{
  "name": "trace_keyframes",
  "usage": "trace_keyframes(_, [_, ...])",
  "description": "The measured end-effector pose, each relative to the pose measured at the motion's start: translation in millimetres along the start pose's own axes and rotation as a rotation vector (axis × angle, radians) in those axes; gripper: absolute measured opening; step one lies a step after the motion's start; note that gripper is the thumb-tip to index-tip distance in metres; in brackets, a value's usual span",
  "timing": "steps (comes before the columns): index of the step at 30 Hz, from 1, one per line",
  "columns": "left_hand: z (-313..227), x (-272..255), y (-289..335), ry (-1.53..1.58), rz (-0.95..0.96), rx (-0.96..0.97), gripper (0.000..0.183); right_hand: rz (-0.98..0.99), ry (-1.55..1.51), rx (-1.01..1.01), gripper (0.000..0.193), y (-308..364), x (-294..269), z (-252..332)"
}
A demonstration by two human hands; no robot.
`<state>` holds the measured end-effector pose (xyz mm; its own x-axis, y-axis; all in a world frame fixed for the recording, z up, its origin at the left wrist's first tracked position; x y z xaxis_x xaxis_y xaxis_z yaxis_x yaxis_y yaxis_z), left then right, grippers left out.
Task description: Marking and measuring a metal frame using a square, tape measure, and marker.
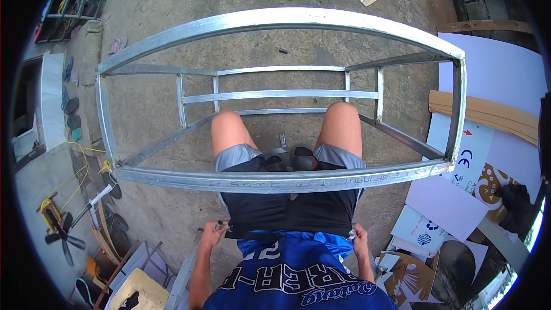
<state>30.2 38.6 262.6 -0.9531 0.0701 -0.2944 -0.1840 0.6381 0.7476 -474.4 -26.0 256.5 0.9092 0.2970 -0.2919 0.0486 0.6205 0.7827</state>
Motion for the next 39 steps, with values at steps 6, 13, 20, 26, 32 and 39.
trace_keyframes(6, [34.1, 45.7, 53.6, 0.118, 0.266, -0.367, 0.013, 0.032, 0.753, 0.072, 0.009, 20.3, -14.2, 89.9])
trace_keyframes(13, [3.0, 4.5, -42.4, 0.390, 0.175, -0.552, 0.018, 0.360, 0.696, -0.781, 0.058, -80.0, 138.5, 243.2])
trace_keyframes(20, [47.5, 51.3, -46.2, 0.315, 0.239, -0.508, 0.026, 0.767, 1.005, -0.743, 0.053, -87.8, 193.3, 142.4])
trace_keyframes(26, [91.9, 85.2, -2.5, -0.019, 0.470, -0.343, 0.033, 0.544, 1.253, -1.020, 0.032, -91.4, 203.2, 109.8])
trace_keyframes(32, [81.9, 85.0, -86.8, 0.167, 0.311, -0.340, 0.033, 0.742, 1.387, -0.524, 0.028, -168.2, 264.2, 66.9])
trace_keyframes(39, [89.0, 66.9, -103.6, 0.751, -0.051, -0.514, 0.028, 0.845, 0.270, 0.157, 0.036, -193.0, 260.5, 8.7])
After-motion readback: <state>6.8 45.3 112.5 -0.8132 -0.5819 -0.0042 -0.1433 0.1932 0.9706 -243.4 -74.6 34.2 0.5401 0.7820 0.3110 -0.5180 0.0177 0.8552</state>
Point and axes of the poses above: each hand's wrist, its own y-axis away from the middle knuckle, its own x-axis out of the palm, z = x × y, the point moved 5 cm from there along -y, towards the middle knuckle, and after that the axes turned 7 degrees about y, right-handed, at the moved point
